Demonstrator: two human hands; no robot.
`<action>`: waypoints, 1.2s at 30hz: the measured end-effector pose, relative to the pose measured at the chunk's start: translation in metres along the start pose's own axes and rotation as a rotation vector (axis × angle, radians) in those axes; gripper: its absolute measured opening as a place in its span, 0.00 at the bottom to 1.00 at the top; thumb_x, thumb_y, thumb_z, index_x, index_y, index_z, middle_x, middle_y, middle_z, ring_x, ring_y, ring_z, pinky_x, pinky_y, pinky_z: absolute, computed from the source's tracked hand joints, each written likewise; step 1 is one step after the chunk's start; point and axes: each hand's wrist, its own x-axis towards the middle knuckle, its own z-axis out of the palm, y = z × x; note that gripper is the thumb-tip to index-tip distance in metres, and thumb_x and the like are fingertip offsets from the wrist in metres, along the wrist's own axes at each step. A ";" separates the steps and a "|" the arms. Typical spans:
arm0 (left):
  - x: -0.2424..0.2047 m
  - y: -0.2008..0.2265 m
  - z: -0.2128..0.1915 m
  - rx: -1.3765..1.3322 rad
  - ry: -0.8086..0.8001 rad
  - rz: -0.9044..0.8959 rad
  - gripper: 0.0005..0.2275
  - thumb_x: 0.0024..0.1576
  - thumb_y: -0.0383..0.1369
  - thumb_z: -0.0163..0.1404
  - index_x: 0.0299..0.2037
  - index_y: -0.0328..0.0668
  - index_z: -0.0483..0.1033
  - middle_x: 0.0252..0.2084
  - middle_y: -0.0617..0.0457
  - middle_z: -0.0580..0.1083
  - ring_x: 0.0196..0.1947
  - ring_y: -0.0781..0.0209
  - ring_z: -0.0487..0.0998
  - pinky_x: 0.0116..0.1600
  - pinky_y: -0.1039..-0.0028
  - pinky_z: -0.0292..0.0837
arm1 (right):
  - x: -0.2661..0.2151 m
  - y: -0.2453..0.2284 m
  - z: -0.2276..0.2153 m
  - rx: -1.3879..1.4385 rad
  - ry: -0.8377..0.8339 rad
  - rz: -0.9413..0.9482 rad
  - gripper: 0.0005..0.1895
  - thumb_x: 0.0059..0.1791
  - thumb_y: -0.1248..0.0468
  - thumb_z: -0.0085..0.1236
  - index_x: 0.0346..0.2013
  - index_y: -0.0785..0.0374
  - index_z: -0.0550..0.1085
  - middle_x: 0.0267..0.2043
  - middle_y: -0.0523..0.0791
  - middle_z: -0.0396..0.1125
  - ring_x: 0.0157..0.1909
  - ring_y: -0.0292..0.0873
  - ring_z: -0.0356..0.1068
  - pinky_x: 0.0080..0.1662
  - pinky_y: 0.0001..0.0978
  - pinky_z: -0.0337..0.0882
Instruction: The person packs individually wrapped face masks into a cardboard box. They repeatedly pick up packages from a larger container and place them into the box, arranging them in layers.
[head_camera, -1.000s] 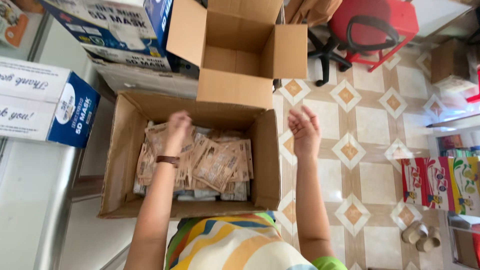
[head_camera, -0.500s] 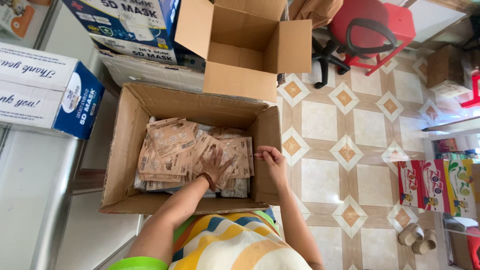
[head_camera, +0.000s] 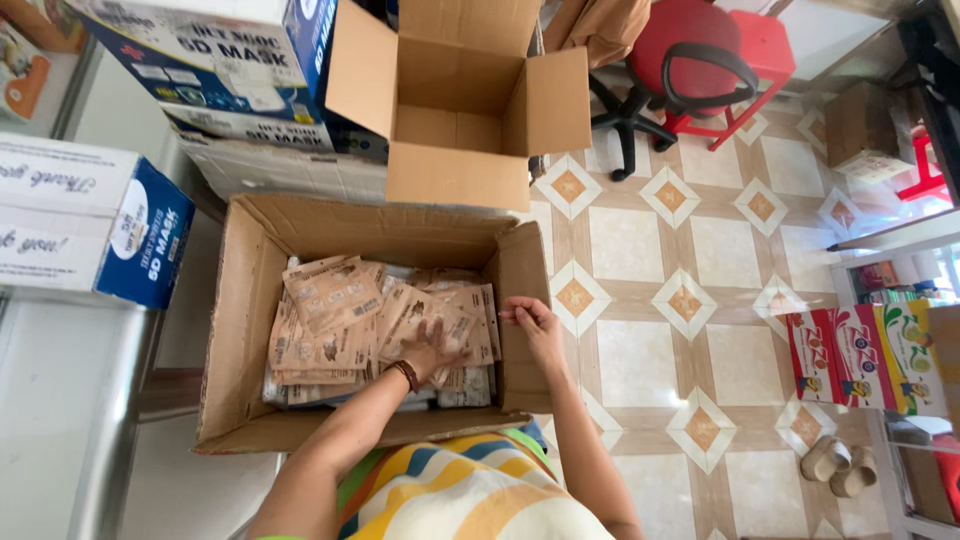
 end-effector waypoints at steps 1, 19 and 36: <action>-0.002 0.000 -0.003 -0.015 0.028 0.023 0.31 0.68 0.42 0.48 0.73 0.94 0.42 0.79 0.39 0.28 0.76 0.24 0.32 0.66 0.30 0.55 | 0.004 0.001 0.001 0.003 -0.003 -0.013 0.12 0.57 0.68 0.48 0.51 0.70 0.76 0.45 0.47 0.75 0.47 0.38 0.76 0.52 0.30 0.74; -0.063 -0.059 -0.104 -0.777 0.596 -0.170 0.16 0.64 0.23 0.44 0.63 0.44 0.63 0.50 0.54 0.75 0.33 0.62 0.79 0.36 0.68 0.81 | 0.009 0.017 0.002 -0.002 -0.152 0.031 0.14 0.56 0.68 0.49 0.54 0.70 0.74 0.48 0.48 0.74 0.47 0.38 0.75 0.51 0.30 0.75; -0.133 -0.003 -0.112 -1.805 0.704 0.341 0.34 0.57 0.28 0.54 0.75 0.38 0.56 0.64 0.48 0.69 0.59 0.58 0.69 0.59 0.66 0.67 | -0.025 -0.032 0.007 0.780 0.011 0.356 0.14 0.54 0.65 0.56 0.52 0.68 0.73 0.48 0.48 0.76 0.46 0.42 0.77 0.52 0.38 0.77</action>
